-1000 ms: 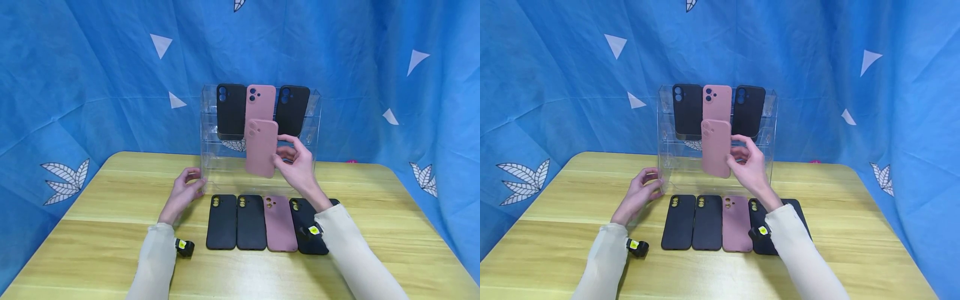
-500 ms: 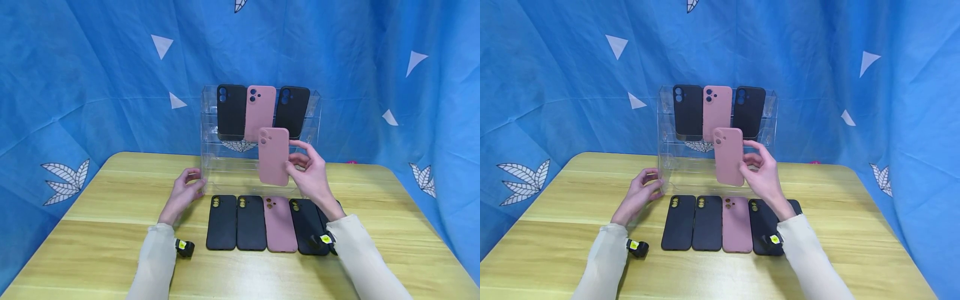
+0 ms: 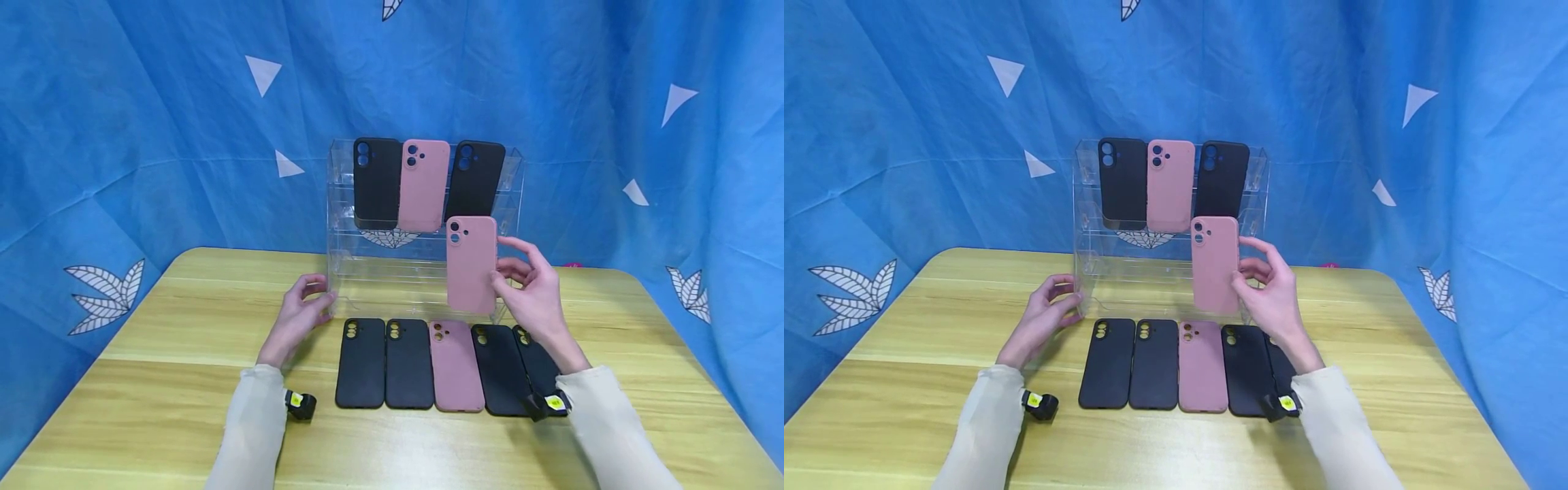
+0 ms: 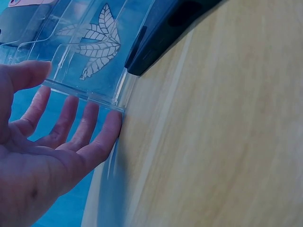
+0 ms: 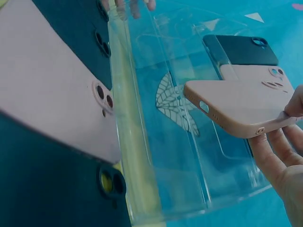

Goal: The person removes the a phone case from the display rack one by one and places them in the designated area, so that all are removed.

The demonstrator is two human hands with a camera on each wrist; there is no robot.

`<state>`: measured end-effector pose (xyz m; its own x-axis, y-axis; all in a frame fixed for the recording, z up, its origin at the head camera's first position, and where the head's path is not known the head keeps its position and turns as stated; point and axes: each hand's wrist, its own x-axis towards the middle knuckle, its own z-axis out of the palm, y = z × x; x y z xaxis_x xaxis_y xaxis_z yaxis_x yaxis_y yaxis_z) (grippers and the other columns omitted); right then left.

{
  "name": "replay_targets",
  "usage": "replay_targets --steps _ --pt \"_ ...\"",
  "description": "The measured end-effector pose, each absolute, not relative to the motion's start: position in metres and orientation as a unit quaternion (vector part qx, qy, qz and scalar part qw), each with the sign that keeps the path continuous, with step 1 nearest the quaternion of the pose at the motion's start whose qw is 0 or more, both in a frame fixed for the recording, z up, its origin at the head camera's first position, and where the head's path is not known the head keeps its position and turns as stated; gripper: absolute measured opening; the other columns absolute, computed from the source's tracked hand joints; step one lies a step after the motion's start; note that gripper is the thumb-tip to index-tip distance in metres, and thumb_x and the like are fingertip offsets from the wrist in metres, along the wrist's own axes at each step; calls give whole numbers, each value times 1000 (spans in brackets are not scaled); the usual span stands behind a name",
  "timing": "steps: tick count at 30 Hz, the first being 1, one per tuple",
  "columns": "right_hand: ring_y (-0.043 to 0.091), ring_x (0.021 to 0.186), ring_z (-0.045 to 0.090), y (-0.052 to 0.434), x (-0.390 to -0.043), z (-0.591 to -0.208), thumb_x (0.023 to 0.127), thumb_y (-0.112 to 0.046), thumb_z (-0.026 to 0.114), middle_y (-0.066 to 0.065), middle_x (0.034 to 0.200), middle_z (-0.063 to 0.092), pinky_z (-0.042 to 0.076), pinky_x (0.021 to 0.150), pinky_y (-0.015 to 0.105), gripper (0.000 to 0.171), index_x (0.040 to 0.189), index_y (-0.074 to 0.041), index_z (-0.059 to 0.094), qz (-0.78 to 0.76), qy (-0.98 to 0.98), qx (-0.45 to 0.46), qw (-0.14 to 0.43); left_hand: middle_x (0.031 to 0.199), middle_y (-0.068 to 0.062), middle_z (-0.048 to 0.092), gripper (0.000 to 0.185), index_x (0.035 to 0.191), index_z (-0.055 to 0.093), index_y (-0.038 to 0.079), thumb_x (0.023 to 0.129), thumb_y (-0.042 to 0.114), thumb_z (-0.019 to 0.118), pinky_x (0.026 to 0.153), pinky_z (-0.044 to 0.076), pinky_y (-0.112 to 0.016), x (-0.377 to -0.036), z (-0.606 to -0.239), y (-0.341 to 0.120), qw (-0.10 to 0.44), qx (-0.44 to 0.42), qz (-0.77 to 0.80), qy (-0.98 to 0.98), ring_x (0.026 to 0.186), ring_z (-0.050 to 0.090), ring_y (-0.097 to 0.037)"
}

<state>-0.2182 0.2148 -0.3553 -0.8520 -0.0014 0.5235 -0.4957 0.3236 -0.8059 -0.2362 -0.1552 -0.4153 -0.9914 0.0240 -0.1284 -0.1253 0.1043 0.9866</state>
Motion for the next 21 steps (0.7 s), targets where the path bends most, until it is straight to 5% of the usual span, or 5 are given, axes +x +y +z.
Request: replay_targets --steps 13,21 --pt "-5 82 70 243 -203 -360 90 10 66 -22 93 70 58 72 11 53 140 0 54 539 -801 125 229 150 -17 44 46 144 42 10 103 18 61 101 57 -43 -235 -414 -156 59 -34 666 743 129 57 -35" --pt "-4 76 69 257 -193 -365 88 12 64 -19 88 70 56 62 11 53 139 -1 55 538 -806 100 226 150 -17 44 46 144 42 9 103 17 61 102 57 -43 -235 -414 -156 60 -33 670 740 129 57 -35"
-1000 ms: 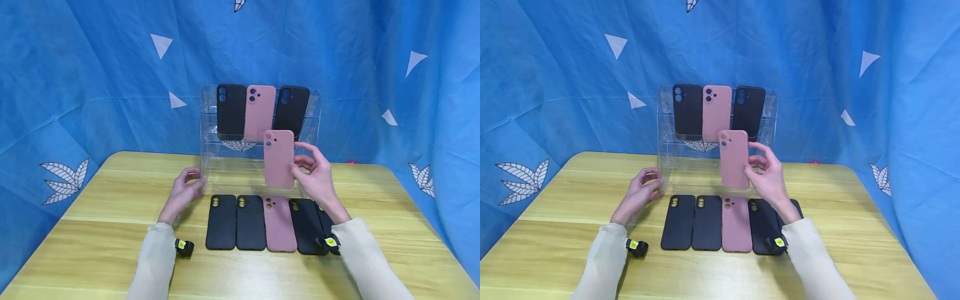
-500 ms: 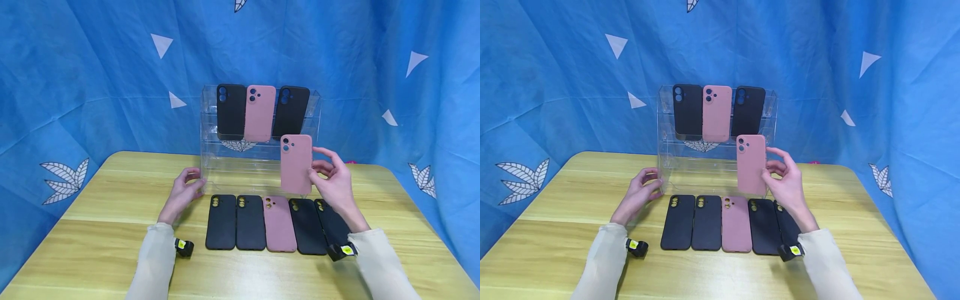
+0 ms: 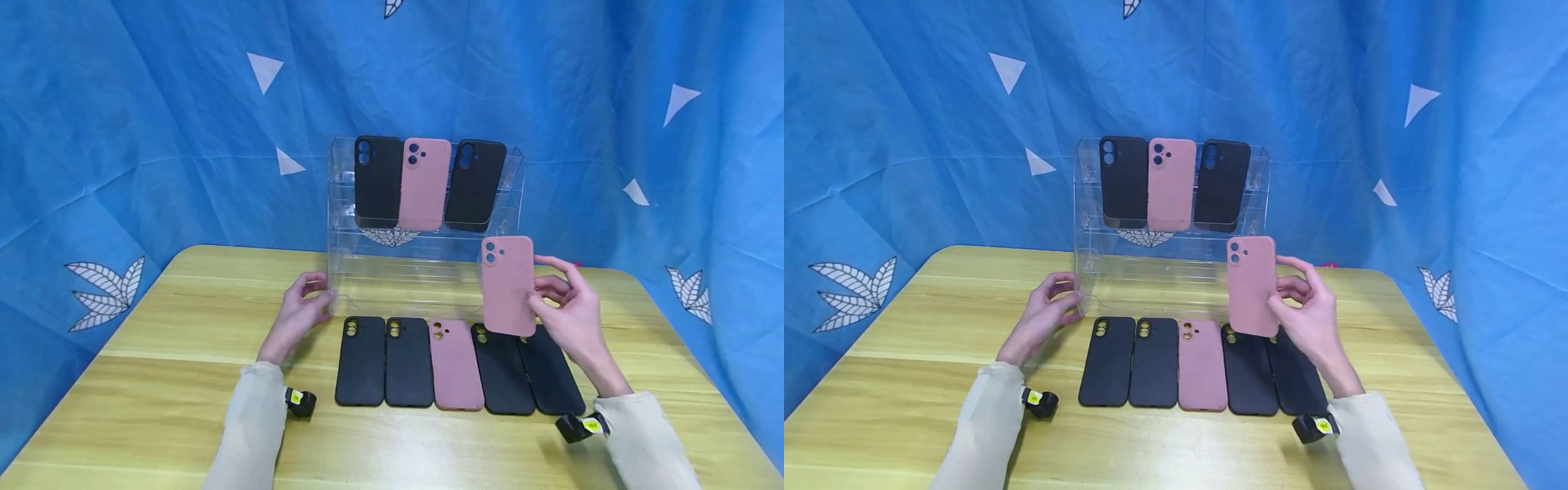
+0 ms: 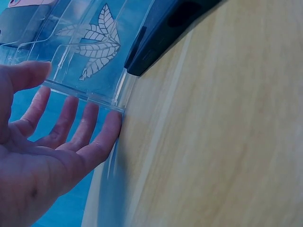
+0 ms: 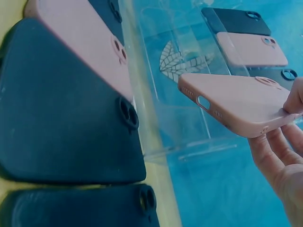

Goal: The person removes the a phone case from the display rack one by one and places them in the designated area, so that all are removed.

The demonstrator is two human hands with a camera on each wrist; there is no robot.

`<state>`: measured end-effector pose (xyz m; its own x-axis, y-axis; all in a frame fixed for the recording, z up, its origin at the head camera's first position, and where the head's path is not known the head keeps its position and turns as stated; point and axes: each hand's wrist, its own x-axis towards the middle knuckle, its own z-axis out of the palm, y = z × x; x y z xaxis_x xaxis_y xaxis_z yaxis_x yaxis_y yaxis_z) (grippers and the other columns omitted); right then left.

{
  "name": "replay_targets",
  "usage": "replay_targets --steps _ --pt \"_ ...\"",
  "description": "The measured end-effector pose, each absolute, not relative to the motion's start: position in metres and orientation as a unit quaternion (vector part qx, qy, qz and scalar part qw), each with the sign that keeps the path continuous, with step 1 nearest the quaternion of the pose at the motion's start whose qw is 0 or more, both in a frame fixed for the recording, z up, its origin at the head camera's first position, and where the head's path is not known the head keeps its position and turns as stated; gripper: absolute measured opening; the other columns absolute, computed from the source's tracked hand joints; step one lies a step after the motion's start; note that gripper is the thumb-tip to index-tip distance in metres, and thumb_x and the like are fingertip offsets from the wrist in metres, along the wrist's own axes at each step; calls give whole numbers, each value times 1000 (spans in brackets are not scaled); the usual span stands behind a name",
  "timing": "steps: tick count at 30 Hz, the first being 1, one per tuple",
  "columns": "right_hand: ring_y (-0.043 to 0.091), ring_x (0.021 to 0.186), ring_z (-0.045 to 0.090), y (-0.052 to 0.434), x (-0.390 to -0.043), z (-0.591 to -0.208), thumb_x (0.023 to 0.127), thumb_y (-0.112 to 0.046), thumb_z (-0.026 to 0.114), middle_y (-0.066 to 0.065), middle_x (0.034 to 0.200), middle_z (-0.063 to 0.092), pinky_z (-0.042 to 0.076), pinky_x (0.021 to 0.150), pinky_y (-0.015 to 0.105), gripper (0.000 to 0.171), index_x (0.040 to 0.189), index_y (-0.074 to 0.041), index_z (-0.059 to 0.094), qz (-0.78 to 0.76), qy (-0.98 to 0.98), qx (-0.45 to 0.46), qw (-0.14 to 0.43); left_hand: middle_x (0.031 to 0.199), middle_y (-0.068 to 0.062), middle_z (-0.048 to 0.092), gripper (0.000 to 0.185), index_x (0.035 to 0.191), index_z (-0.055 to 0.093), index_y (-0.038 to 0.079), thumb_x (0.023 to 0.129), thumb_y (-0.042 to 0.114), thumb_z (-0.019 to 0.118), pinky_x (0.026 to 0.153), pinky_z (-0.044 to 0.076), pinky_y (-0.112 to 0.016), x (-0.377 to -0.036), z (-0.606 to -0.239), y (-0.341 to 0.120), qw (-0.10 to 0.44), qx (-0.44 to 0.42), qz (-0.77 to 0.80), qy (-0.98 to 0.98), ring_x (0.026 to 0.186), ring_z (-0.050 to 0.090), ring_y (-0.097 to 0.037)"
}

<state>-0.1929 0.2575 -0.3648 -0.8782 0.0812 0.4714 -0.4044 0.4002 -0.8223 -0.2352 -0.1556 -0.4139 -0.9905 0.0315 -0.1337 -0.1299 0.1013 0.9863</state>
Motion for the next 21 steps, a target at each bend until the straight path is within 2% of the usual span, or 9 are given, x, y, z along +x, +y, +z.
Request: replay_targets --steps 11,21 --pt "-1 71 69 279 -181 -375 86 15 61 -15 86 72 52 63 11 56 138 -4 58 552 -801 67 220 151 -18 45 47 145 42 9 103 18 61 102 57 -42 -236 -414 -156 60 -35 667 741 130 57 -35" --pt "-2 71 68 302 -169 -381 87 13 62 -17 86 71 51 60 11 56 138 -11 59 548 -812 37 197 149 -18 45 46 144 43 9 102 17 61 100 57 -40 -236 -414 -155 60 -35 668 741 128 58 -34"
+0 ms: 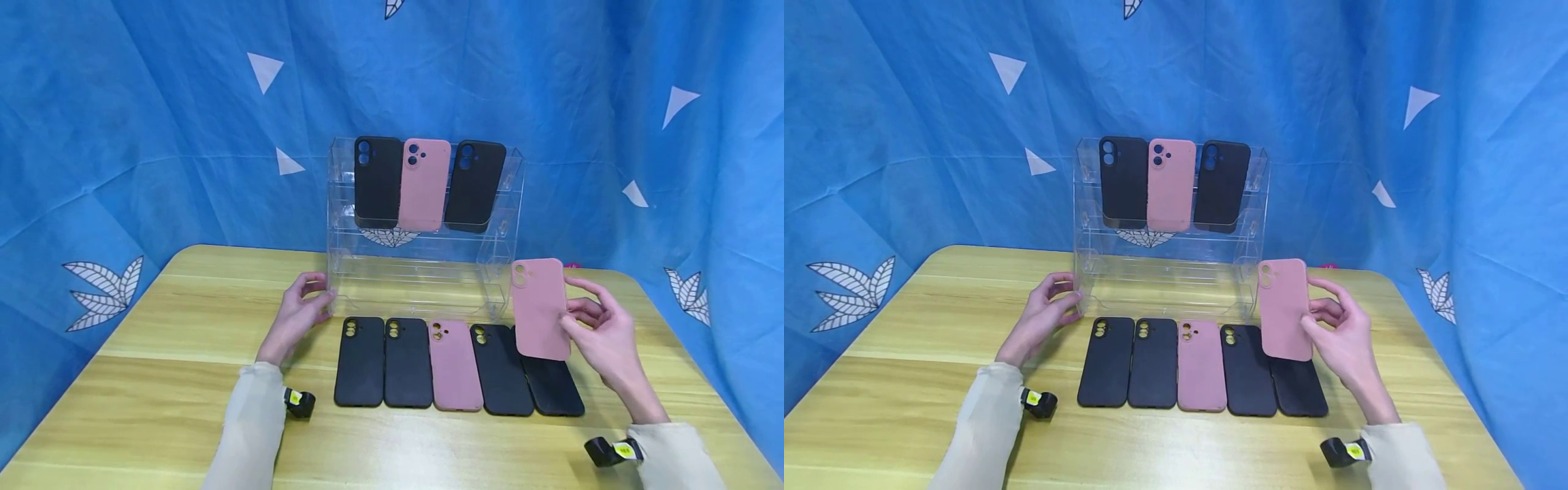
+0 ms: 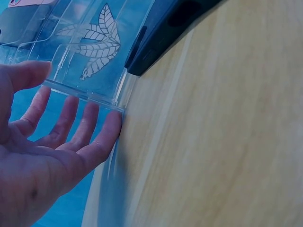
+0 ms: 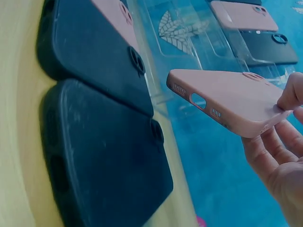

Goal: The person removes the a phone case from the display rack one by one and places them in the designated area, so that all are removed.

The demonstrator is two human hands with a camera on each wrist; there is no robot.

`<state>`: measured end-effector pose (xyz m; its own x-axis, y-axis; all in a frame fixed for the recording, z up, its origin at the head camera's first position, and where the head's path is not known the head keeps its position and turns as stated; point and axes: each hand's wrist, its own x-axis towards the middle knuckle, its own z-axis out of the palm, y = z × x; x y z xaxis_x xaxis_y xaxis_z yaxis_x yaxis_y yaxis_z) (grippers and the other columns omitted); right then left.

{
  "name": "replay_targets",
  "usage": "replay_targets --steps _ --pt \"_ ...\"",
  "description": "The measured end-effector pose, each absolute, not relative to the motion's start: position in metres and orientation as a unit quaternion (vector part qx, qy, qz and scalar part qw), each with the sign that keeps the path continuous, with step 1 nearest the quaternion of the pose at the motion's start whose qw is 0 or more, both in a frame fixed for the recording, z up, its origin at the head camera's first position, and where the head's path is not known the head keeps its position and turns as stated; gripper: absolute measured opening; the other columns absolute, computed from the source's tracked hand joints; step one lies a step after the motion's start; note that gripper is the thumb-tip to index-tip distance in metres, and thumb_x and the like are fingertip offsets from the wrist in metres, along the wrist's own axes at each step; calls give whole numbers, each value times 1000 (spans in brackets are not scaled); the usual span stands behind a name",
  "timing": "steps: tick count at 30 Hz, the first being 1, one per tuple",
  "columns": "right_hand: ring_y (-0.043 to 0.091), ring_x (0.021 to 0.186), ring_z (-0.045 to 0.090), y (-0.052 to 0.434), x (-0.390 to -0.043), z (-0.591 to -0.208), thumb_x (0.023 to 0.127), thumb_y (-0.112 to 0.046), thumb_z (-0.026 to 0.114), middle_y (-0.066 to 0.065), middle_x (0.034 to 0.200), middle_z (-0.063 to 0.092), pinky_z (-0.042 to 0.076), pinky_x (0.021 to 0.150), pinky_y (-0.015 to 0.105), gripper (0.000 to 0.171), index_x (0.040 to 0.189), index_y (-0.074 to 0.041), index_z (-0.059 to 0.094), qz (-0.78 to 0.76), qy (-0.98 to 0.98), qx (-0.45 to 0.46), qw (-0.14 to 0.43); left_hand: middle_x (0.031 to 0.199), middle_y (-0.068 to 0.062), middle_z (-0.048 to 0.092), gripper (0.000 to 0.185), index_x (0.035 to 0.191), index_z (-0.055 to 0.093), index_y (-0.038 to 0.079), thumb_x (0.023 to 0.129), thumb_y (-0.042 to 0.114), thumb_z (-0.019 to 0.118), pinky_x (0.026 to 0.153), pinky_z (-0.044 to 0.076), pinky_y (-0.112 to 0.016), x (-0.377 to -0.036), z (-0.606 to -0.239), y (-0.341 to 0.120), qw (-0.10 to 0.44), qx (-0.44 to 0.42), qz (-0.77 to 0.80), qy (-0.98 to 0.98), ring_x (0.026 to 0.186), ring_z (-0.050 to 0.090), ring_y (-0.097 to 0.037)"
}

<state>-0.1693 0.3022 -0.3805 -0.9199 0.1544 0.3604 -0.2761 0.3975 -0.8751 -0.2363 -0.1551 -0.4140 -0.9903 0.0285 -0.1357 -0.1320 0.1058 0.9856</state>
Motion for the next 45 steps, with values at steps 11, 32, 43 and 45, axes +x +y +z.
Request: replay_targets --steps 11,32,43,45 --pt "-3 75 71 323 -158 -383 89 13 61 -15 86 71 54 63 11 56 139 -12 61 565 -803 38 183 148 -18 46 45 143 43 8 103 16 61 99 58 -40 -236 -414 -155 57 -31 668 742 126 59 -34" --pt "-5 72 69 359 -145 -390 92 8 60 -20 84 71 54 58 13 51 135 -20 63 531 -834 -17 153 148 -18 45 45 143 43 9 103 16 60 100 58 -41 -236 -415 -156 59 -29 667 742 127 58 -35" --pt "-7 75 69 376 -139 -397 94 7 60 -20 84 70 54 64 10 52 132 -28 64 520 -843 -29 135 150 -17 45 46 144 43 10 103 19 61 100 57 -41 -235 -414 -156 61 -26 666 743 128 57 -35" --pt "-7 75 68 378 -138 -398 94 6 60 -21 84 69 54 63 11 51 132 -29 64 513 -848 -32 128 150 -17 44 46 144 42 10 103 19 61 100 57 -41 -235 -414 -156 62 -26 666 743 129 57 -35"
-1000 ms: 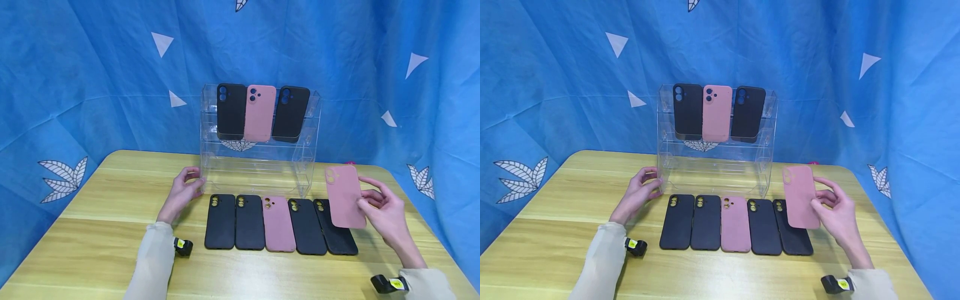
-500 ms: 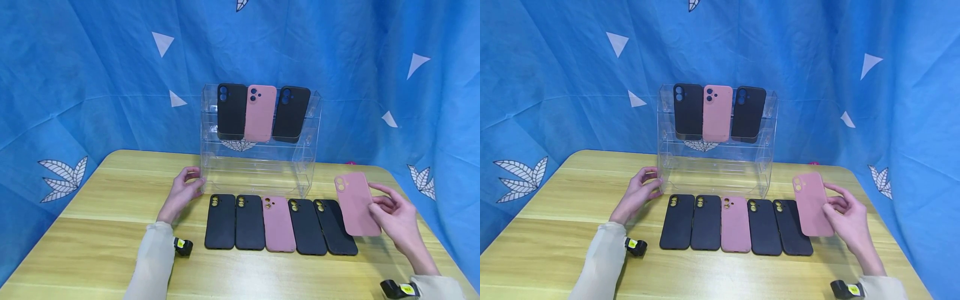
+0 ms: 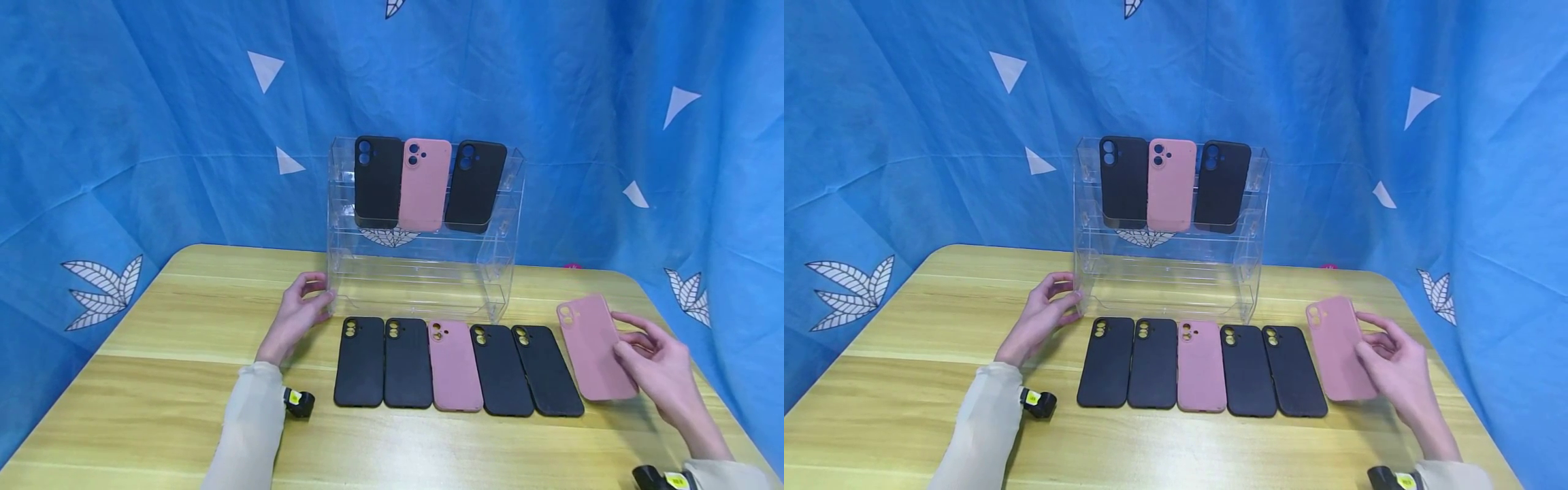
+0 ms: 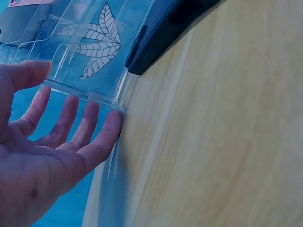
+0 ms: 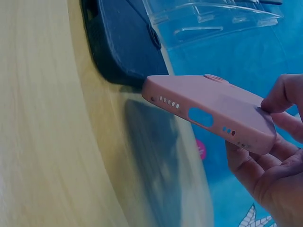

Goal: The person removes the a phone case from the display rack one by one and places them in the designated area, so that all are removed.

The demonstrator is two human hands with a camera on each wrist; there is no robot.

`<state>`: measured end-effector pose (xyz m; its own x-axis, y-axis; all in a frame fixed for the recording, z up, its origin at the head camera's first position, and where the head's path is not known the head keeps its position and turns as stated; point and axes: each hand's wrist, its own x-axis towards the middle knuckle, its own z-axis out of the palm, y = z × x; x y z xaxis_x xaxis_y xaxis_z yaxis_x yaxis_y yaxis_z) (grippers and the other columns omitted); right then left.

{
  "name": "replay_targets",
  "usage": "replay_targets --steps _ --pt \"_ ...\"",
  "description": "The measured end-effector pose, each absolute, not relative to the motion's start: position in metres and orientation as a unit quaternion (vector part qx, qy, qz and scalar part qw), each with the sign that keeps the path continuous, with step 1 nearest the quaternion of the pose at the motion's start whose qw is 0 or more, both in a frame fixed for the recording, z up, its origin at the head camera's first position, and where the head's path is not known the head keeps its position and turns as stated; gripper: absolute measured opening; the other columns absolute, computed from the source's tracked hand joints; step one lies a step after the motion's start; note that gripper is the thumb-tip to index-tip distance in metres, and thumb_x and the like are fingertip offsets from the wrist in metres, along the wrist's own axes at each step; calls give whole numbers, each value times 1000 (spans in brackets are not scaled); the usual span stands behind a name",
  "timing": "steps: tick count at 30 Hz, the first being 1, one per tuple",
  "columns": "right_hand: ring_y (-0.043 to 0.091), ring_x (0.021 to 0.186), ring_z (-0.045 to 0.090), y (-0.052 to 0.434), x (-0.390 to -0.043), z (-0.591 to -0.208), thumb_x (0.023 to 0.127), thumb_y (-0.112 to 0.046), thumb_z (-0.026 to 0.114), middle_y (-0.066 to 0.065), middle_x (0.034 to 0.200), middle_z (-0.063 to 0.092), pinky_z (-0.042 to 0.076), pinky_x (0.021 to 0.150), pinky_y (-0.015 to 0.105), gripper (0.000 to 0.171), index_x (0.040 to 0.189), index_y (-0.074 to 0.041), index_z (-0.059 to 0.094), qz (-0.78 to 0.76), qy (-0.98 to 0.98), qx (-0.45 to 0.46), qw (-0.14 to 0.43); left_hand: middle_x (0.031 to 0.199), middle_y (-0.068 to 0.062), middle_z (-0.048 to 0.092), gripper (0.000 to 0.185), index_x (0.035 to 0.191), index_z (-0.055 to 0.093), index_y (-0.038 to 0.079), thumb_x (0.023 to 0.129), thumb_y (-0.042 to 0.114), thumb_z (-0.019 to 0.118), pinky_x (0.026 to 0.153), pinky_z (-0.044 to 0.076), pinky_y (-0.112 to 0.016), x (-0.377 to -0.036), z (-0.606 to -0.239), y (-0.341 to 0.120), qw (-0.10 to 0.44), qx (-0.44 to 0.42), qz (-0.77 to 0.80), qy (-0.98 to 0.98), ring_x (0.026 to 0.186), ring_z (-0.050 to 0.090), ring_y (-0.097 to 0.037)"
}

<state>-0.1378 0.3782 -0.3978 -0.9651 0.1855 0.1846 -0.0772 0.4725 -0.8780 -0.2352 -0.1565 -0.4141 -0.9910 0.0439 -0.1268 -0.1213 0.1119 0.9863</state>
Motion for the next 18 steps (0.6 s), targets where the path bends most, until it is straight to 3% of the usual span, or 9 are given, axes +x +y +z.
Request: replay_targets --steps 11,18 --pt "-4 73 68 391 -137 -404 98 -5 60 -22 83 67 56 59 19 45 131 -36 61 487 -869 -69 57 151 -18 44 47 144 42 9 102 18 61 101 57 -42 -235 -414 -157 60 -28 667 742 130 57 -36" --pt "-7 79 64 395 -137 -408 101 -16 61 -25 86 64 55 63 19 38 137 -29 59 445 -892 -78 5 150 -17 45 46 144 43 9 103 19 61 100 57 -42 -235 -414 -156 60 -29 663 746 128 57 -35"
